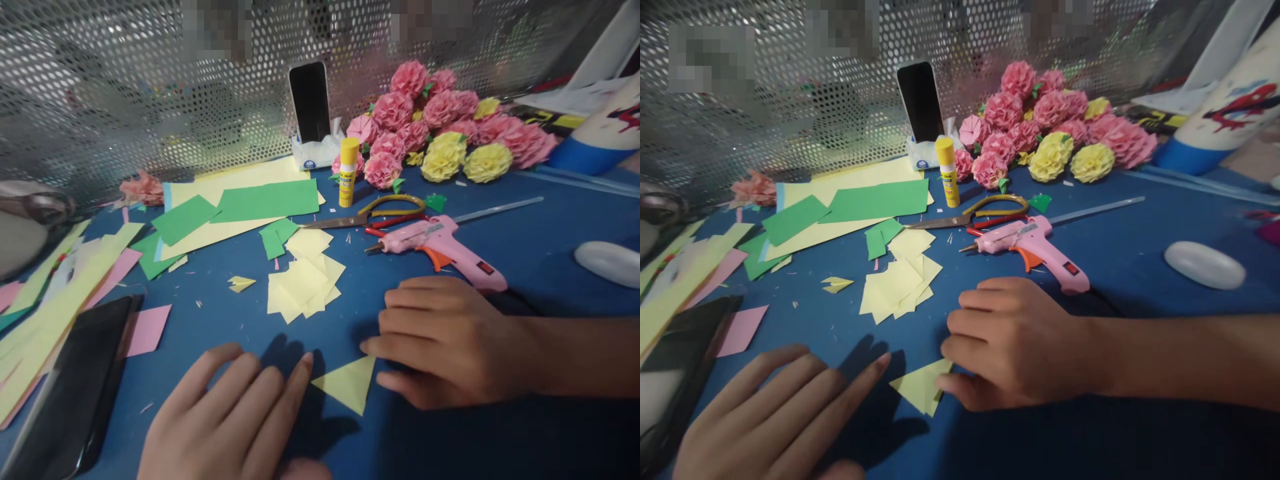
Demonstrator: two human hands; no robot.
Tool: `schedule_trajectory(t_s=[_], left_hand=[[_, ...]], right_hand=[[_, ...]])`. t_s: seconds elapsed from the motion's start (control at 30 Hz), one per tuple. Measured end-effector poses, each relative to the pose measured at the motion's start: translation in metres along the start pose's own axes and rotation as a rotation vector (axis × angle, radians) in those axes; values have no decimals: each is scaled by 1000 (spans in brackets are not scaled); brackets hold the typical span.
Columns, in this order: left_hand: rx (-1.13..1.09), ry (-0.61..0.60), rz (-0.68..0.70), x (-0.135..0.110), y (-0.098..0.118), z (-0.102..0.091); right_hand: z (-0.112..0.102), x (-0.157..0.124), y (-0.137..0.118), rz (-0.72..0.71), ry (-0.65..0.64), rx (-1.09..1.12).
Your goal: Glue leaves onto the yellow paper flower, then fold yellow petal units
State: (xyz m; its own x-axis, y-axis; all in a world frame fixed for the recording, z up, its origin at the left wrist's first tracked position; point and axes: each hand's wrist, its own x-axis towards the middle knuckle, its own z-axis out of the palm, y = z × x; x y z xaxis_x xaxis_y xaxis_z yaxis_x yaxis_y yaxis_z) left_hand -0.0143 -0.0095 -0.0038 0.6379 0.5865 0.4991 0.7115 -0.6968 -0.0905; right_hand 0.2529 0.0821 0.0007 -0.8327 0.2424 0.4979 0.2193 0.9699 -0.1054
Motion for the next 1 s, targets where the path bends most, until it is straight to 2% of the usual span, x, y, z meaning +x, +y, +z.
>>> schedule_trajectory(t_s=[0.23, 0.4, 0.6, 0.83, 1.0], left_hand=[[-136, 60, -29, 8, 11, 1], [-186, -109, -20, 14, 15, -2], [-146, 23, -32, 10, 14, 14], [-162, 9, -53, 5, 14, 20], [-146, 2, 15, 8, 12, 17]], right_hand=[[9, 1, 2, 56, -70, 104], [10, 2, 2, 207, -85, 262], [7, 4, 0, 347, -123, 387], [6, 5, 4, 295, -205, 578], [8, 6, 6, 310, -189, 588]])
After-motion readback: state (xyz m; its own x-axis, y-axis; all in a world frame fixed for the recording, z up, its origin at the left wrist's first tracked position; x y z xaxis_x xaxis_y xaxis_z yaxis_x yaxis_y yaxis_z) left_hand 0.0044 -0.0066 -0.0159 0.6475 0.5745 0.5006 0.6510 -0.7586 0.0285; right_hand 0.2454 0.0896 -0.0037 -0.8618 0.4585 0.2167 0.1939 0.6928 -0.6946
